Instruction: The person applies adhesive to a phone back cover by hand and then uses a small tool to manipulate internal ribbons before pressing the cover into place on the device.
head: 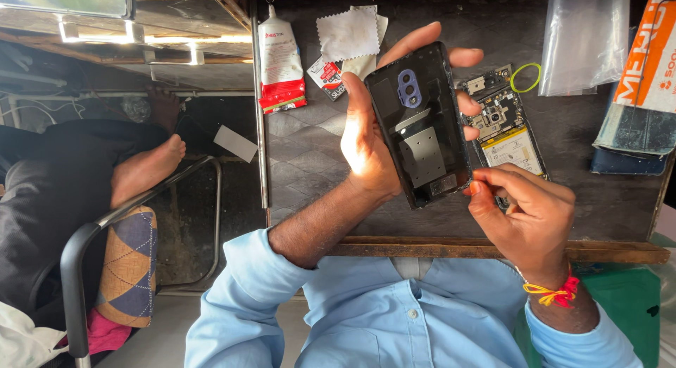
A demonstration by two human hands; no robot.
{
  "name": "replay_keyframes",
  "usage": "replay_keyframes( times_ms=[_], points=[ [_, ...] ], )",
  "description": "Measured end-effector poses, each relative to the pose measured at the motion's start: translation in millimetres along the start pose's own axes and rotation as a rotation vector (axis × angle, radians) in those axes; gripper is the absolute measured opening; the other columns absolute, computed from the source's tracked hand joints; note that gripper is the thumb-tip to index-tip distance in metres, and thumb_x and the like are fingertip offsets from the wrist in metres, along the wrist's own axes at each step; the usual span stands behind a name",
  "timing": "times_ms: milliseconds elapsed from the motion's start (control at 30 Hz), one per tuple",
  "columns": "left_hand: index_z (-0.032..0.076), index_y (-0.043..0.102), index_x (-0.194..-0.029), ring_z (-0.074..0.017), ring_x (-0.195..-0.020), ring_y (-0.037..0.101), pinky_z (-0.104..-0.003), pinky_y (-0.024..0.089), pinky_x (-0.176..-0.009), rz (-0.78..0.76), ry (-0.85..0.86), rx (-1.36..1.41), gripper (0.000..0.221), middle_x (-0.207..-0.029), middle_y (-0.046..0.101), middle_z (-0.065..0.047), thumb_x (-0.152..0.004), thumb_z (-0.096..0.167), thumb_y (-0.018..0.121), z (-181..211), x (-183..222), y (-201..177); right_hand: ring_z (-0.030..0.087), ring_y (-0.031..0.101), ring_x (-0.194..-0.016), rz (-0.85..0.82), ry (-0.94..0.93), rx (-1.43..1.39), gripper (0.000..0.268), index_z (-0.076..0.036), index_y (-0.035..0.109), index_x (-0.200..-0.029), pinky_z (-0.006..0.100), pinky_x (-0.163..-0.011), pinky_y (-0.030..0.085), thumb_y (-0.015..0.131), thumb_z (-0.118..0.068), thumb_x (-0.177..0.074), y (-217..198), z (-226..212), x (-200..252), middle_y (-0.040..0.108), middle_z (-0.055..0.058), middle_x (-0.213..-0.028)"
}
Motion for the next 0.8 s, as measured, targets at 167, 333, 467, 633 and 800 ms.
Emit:
replay_keyframes(
  times_ms=[167, 333, 467, 633, 800],
  points=[
    [0.006, 0.027, -0.162, -0.0298, -0.119, 0.066, -0.044, 0.058, -0.1, 0.012, -0.061, -0.008, 0.085, -0.146, 0.052, -0.029, -0.107, 0.069, 0.042, -5.0, -2.7, 2.5, 0.011, 0.07, -0.074, 0.069, 0.013, 0.004, 0.015, 0.009, 0.07, -0.108, 0.02, -0.057, 0.047, 0.075, -0.001, -0.098, -9.5, -1.3, 4.5, 0.073, 0.013, -0.094],
    [-0.002, 0.051, -0.142, -0.0273, -0.113, 0.069, -0.043, 0.059, -0.105, 0.148, -0.24, -0.331, 0.052, -0.12, 0.068, -0.024, -0.107, 0.033, 0.068, -26.8, 10.4, -8.0, 0.009, 0.067, -0.071, 0.145, 0.031, -0.069, 0.017, 0.01, 0.069, -0.113, 0.02, -0.063, 0.053, 0.073, -0.006, -0.106, -20.7, -0.8, 4.9, 0.072, 0.013, -0.09],
    [-0.001, 0.07, -0.119, -0.0158, -0.101, 0.07, -0.037, 0.058, -0.098, 0.202, -0.246, -0.402, 0.021, -0.109, 0.074, -0.01, -0.1, 0.005, 0.077, -35.5, 16.2, -15.2, 0.009, 0.067, -0.07, 0.18, 0.033, -0.036, 0.017, 0.01, 0.068, -0.114, 0.019, -0.062, 0.051, 0.072, -0.005, -0.109, -29.1, -1.2, 6.3, 0.072, 0.013, -0.091],
    [0.0, 0.072, -0.11, -0.0132, -0.095, 0.07, -0.033, 0.06, -0.086, 0.244, -0.233, -0.447, 0.015, -0.101, 0.075, -0.005, -0.096, 0.002, 0.079, -37.9, 18.6, -25.6, 0.009, 0.067, -0.072, 0.145, 0.019, -0.049, 0.014, 0.01, 0.069, -0.109, 0.019, -0.061, 0.051, 0.07, -0.004, -0.109, -29.2, -8.7, 3.5, 0.072, 0.012, -0.093],
    [0.001, 0.072, -0.111, -0.0094, -0.093, 0.069, -0.03, 0.06, -0.083, 0.182, -0.24, -0.614, 0.016, -0.098, 0.074, -0.003, -0.097, 0.004, 0.078, -37.8, 16.5, -16.0, 0.009, 0.066, -0.075, 0.193, 0.062, 0.012, 0.011, 0.006, 0.071, -0.106, 0.019, -0.056, 0.037, 0.07, -0.003, -0.099, -44.0, -25.8, -18.0, 0.071, 0.012, -0.095]
  ],
)
Point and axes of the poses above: each hand's wrist, its own x-axis away from the middle knuckle, its own y-axis out of the palm, z = x × y, the point moved 10 cm from there along -x, towards the middle knuckle
